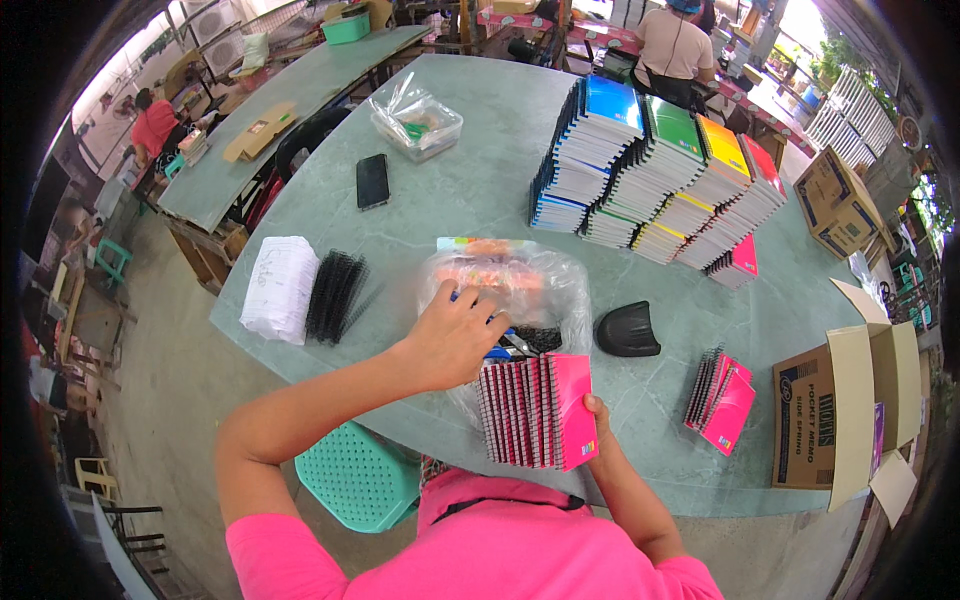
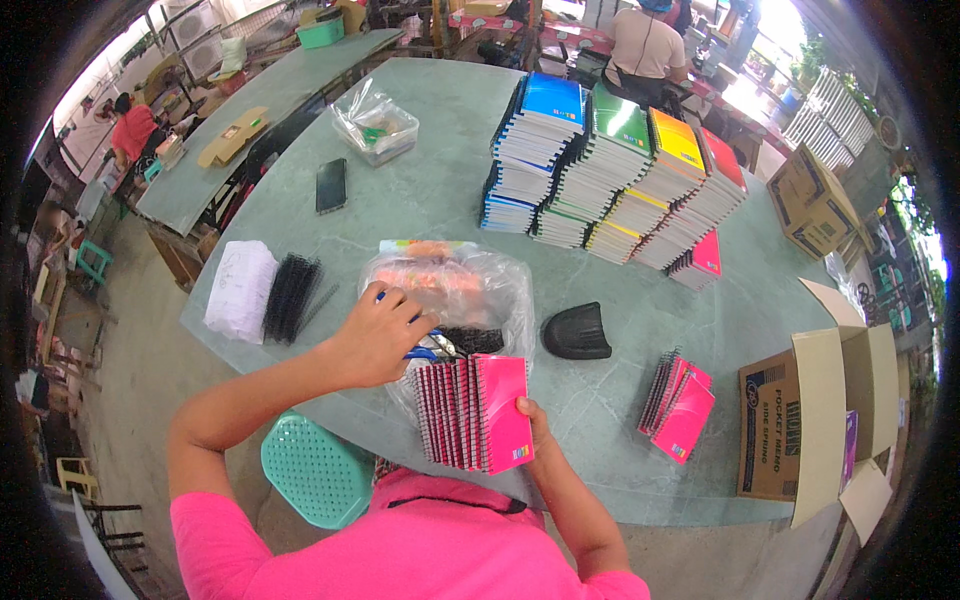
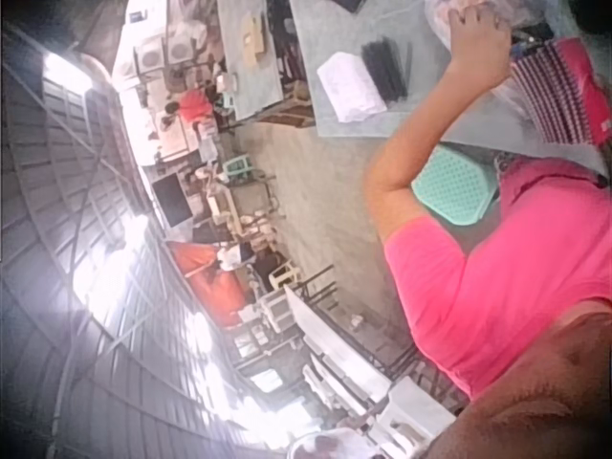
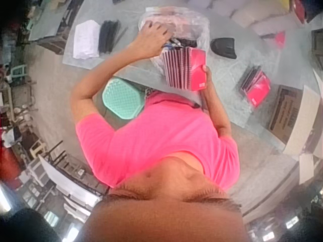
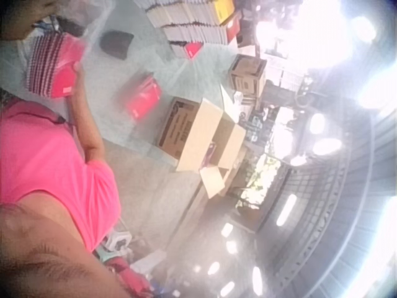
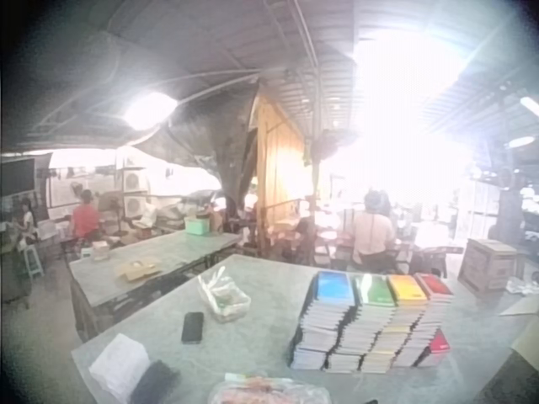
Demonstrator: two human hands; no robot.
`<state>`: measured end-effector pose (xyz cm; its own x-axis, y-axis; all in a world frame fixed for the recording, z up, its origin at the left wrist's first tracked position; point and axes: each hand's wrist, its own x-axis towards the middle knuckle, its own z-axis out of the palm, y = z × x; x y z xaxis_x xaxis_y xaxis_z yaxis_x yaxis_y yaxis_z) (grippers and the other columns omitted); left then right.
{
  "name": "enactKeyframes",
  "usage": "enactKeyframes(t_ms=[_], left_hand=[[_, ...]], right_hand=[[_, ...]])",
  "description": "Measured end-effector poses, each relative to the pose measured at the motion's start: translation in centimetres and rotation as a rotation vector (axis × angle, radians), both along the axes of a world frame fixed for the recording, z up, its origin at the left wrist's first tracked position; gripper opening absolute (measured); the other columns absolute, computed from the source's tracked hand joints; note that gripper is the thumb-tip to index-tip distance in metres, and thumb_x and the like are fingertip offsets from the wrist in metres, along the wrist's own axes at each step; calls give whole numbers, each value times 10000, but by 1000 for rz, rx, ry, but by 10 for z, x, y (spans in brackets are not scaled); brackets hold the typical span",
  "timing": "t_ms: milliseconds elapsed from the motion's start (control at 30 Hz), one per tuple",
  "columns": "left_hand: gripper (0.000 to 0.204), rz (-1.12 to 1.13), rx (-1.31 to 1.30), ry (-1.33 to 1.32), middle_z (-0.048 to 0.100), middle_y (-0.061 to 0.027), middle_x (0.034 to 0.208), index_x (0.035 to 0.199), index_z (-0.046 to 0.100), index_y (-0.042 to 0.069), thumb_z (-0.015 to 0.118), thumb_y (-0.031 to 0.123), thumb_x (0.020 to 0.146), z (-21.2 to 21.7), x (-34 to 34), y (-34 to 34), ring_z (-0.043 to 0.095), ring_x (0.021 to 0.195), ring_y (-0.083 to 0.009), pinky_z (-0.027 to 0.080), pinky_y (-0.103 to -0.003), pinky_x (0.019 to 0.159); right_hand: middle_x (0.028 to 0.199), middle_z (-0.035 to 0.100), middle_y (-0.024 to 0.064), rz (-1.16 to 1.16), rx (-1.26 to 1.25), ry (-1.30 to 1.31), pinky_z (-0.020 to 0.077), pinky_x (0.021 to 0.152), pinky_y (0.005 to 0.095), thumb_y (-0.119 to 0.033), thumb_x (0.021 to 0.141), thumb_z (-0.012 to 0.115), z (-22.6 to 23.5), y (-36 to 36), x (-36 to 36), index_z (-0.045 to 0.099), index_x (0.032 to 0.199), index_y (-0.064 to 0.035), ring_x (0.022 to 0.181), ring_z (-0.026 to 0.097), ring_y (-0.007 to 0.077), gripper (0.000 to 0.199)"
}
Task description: The person assembles notebooks by threading wire coils through pre-punched holes in paper and covers by hand, uses pliers to trim the wire, and stacks the completed notebooks into a box.
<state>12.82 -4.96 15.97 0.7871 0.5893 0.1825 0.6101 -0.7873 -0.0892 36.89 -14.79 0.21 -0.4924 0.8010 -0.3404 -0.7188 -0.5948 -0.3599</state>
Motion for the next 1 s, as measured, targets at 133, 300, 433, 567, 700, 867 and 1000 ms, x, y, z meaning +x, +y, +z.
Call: enactKeyframes(t_ms=[133, 300, 433, 567, 700, 867, 1000], left_hand=[[337, -28, -48, 4, 543, -90, 813, 919, 571, 73, 629, 115, 590, -4, 1, -1, 525, 828, -252, 382, -368, 737], [286, 21, -190, -24, 543, -98, 789, 872, 567, 65, 621, 122, 597, -15, -3, -3, 533, 788, -253, 392, -355, 715], [306, 52, -109, -40, 545, -96, 818, 885, 571, 66, 624, 132, 591, -12, -4, 0, 518, 832, -254, 379, -362, 748], [331, 29, 5, -77, 542, -91, 843, 897, 572, 67, 633, 139, 579, 5, 2, -3, 502, 862, -255, 365, -369, 770], [341, -10, 23, -31, 540, -90, 829, 897, 570, 63, 636, 137, 571, 4, 5, -5, 508, 848, -245, 374, -356, 751], [324, -13, -192, -64, 547, -120, 778, 892, 568, 56, 613, 106, 576, -8, 6, -7, 545, 762, -275, 421, -376, 702], [293, 181, -977, -152, 569, -124, 804, 956, 527, 27, 597, 121, 688, -11, -5, -4, 591, 710, -256, 473, -370, 634]], right_hand=[[1043, 578, 153, 10, -2, 5, 466, 843, 388, -381, 643, 668, -2, 0, 1, 465, 1148, 12, 917, 581, 273, 672], [1055, 573, 157, 25, 5, 30, 458, 855, 393, -376, 643, 669, 5, 1, -1, 459, 1156, 11, 935, 573, 281, 676], [1060, 573, 158, -4, 1, 5, 455, 860, 394, -372, 644, 669, 5, 2, -2, 456, 1157, 13, 939, 572, 283, 676], [1052, 575, 156, -19, -10, 8, 457, 857, 394, -374, 646, 668, 7, 2, -4, 456, 1155, 14, 932, 574, 282, 675], [1045, 579, 157, -12, -17, 24, 461, 850, 395, -370, 647, 672, -3, 2, -1, 460, 1152, 13, 927, 577, 277, 668], [1046, 579, 163, 16, -24, 35, 464, 846, 397, -358, 646, 679, -5, 2, 0, 467, 1147, 13, 928, 578, 275, 658], [1045, 581, 159, 17, -28, 20, 465, 844, 398, -369, 648, 672, 0, -1, 1, 468, 1148, 9, 928, 578, 279, 660]])
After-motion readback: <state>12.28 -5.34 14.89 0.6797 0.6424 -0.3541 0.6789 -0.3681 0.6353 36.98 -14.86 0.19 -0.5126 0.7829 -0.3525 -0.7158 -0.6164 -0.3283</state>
